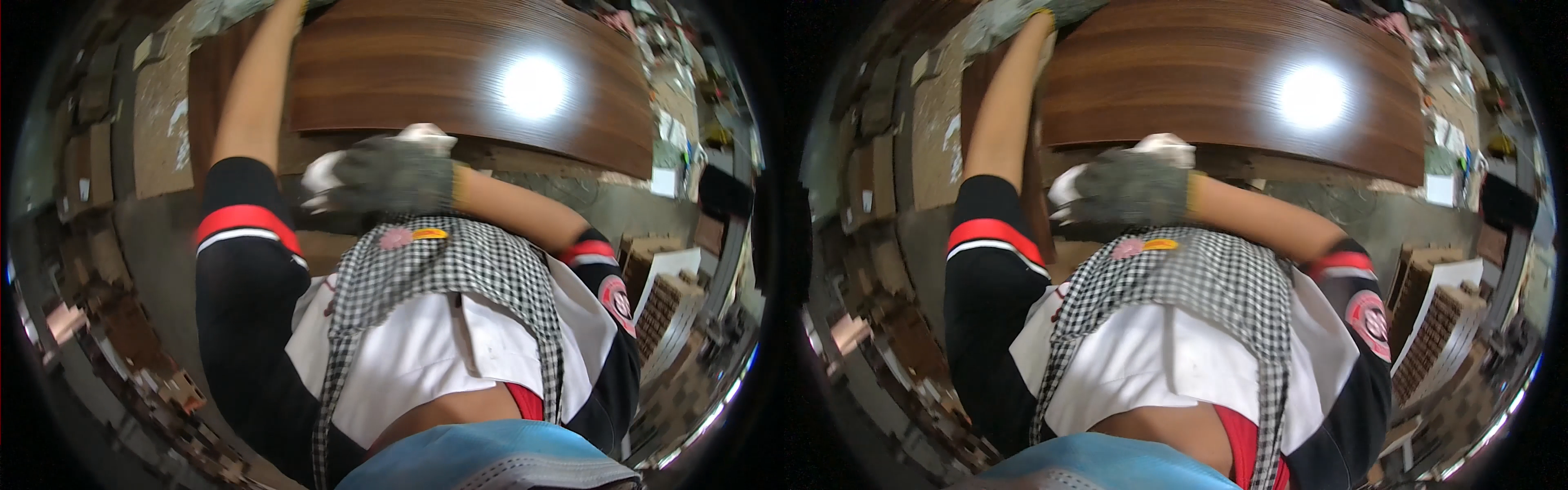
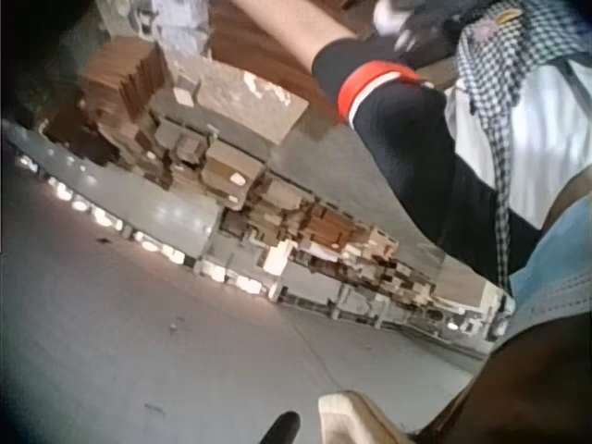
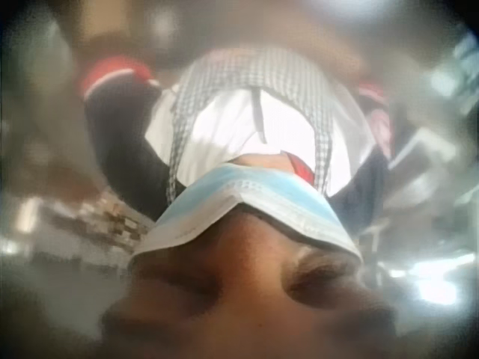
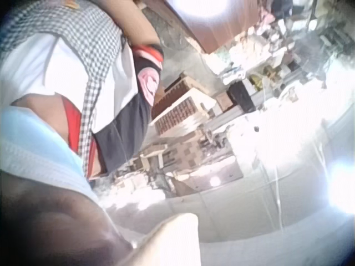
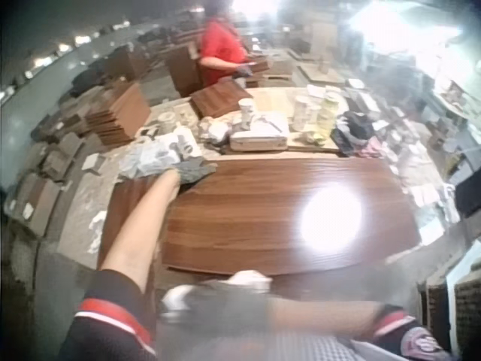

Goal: The person wipes the surface of several large wooden panels using a white cloth. They pick up panels, wipe both sides and edges, and move them to a different stack on the workbench.

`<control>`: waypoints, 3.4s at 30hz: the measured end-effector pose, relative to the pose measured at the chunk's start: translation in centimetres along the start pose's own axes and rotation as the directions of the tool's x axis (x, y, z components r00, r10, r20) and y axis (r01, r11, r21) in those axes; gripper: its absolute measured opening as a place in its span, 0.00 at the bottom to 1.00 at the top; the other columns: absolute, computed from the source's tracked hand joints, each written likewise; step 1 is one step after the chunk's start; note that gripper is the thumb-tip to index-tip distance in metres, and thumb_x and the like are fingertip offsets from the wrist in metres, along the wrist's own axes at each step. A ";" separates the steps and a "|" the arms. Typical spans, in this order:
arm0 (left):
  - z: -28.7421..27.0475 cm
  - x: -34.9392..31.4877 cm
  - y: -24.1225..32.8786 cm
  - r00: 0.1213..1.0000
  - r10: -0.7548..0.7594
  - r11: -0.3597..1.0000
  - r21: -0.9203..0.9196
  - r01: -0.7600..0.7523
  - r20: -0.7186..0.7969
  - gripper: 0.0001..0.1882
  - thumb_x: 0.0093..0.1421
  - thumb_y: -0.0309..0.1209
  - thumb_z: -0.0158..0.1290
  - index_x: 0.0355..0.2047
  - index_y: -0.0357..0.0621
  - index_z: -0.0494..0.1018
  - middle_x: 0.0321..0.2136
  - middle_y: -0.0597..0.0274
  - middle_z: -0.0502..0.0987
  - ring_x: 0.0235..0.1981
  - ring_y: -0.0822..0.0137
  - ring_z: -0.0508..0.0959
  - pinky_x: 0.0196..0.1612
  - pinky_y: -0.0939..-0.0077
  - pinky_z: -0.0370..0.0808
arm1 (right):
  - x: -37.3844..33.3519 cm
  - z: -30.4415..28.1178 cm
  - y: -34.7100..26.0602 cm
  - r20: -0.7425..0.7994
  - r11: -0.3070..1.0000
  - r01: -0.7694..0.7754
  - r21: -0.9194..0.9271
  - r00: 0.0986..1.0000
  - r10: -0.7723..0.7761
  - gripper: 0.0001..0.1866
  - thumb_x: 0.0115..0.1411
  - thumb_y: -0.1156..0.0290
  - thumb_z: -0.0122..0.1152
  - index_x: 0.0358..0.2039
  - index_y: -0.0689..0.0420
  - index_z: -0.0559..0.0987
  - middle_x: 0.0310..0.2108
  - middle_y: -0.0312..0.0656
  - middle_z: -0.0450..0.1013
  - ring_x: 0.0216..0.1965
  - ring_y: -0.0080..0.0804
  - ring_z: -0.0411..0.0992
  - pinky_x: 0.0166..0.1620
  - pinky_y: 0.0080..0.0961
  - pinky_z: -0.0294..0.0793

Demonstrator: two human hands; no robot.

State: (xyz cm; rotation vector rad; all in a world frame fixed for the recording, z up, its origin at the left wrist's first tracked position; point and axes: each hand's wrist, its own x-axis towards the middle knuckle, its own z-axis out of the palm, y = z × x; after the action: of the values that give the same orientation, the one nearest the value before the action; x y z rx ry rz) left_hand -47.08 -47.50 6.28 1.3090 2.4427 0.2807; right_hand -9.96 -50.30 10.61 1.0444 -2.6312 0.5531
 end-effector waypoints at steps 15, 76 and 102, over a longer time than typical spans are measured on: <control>-0.8 -1.5 -0.4 0.998 0.018 0.998 -0.062 -0.022 -0.060 0.47 0.64 0.64 0.46 0.70 0.40 0.55 0.71 0.43 0.53 0.73 0.48 0.52 0.73 0.62 0.50 | 9.7 9.5 2.6 0.041 0.846 -0.395 -0.357 0.899 0.437 0.32 0.65 0.66 0.48 0.69 0.59 0.63 0.70 0.61 0.53 0.71 0.59 0.52 0.73 0.58 0.44; 13.6 -24.8 11.4 0.168 -0.929 0.350 -0.931 0.101 -0.330 0.72 0.45 0.56 0.71 0.72 0.28 0.35 0.72 0.30 0.40 0.74 0.40 0.42 0.74 0.51 0.42 | 17.0 3.0 28.1 0.271 0.979 0.057 -0.198 0.963 -0.002 0.20 0.63 0.49 0.60 0.44 0.52 0.81 0.45 0.48 0.78 0.46 0.47 0.77 0.49 0.41 0.77; 13.8 -24.2 11.5 0.074 -0.896 0.442 -0.895 0.057 -0.438 0.67 0.48 0.48 0.71 0.72 0.29 0.37 0.72 0.32 0.42 0.74 0.42 0.44 0.74 0.51 0.42 | 12.0 -2.0 27.8 -0.070 0.918 -0.234 -0.321 0.972 0.223 0.29 0.49 0.60 0.71 0.53 0.52 0.77 0.48 0.49 0.75 0.48 0.50 0.74 0.52 0.41 0.75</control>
State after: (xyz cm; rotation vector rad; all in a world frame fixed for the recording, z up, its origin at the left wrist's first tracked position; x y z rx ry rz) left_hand -20.53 -61.23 2.65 -0.5448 2.7667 2.0399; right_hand -37.66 -38.03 9.87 0.6278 -2.7090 0.1611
